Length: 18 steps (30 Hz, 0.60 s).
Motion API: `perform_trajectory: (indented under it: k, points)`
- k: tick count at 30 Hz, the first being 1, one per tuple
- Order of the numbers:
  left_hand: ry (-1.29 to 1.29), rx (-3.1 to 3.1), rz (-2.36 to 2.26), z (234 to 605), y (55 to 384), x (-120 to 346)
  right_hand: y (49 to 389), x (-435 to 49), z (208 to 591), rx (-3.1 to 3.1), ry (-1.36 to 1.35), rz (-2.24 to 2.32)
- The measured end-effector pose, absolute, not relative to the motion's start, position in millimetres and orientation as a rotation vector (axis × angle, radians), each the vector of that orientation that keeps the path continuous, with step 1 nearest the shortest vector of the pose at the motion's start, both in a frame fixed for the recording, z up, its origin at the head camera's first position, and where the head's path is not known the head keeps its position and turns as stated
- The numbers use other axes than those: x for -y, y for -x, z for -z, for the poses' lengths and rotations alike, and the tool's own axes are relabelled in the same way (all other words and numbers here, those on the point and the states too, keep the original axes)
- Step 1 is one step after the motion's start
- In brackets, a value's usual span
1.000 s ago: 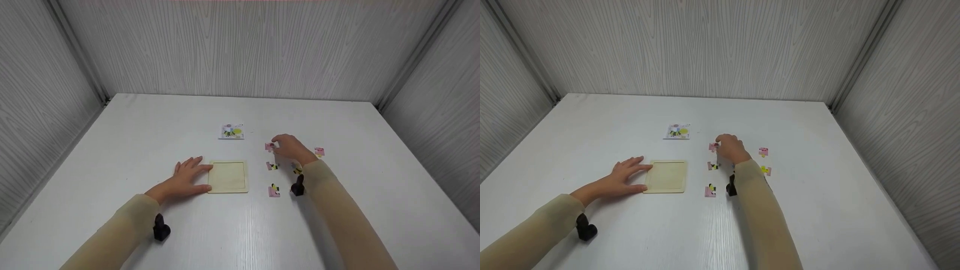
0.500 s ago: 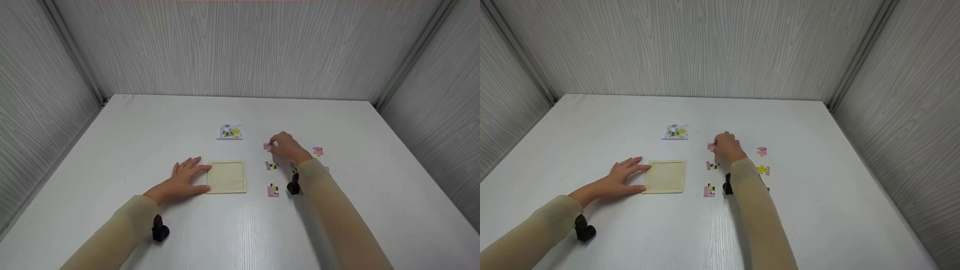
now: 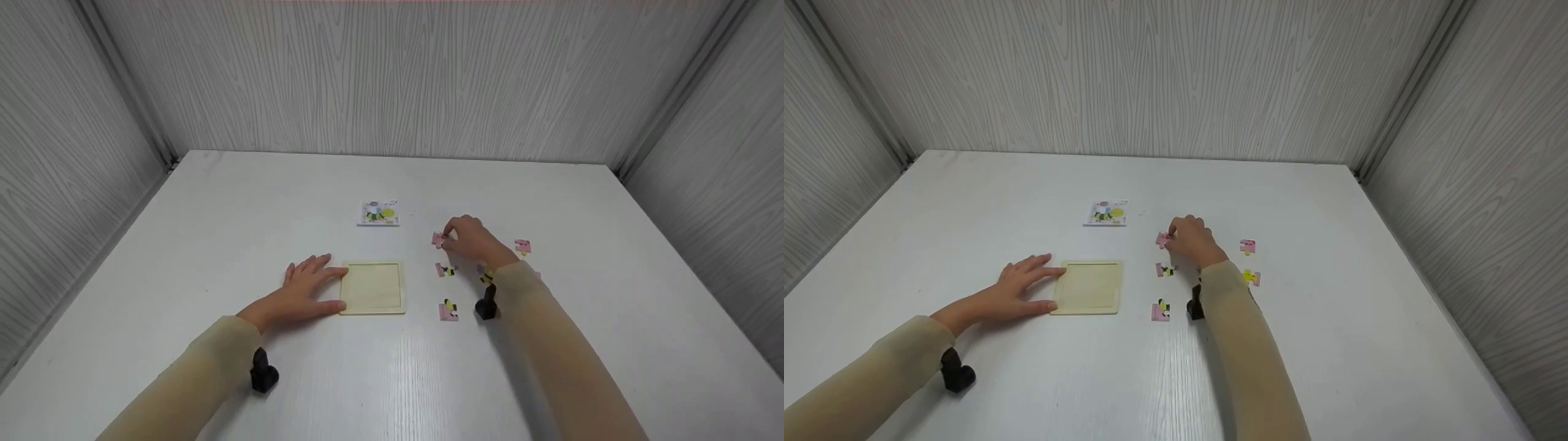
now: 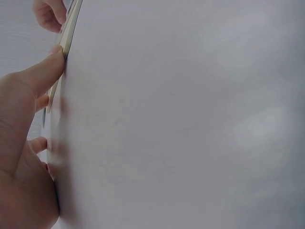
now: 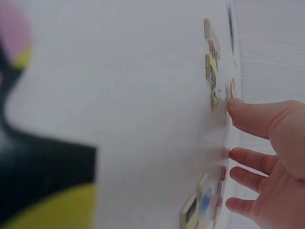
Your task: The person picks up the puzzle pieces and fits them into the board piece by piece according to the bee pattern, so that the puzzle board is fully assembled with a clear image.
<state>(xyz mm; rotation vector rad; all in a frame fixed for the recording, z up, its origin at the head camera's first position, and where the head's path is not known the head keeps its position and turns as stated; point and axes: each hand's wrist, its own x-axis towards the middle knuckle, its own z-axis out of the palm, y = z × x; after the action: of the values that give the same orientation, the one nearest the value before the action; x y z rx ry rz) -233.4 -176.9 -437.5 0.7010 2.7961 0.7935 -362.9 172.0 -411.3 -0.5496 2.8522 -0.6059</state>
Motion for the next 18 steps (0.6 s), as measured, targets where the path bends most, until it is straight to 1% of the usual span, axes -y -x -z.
perform_trajectory:
  k: [18]
  points:
    - [-0.7,-2.803,-0.789,438.6,235.3,175.0,341.3,-160.3,408.9,-2.788,0.577,0.8]
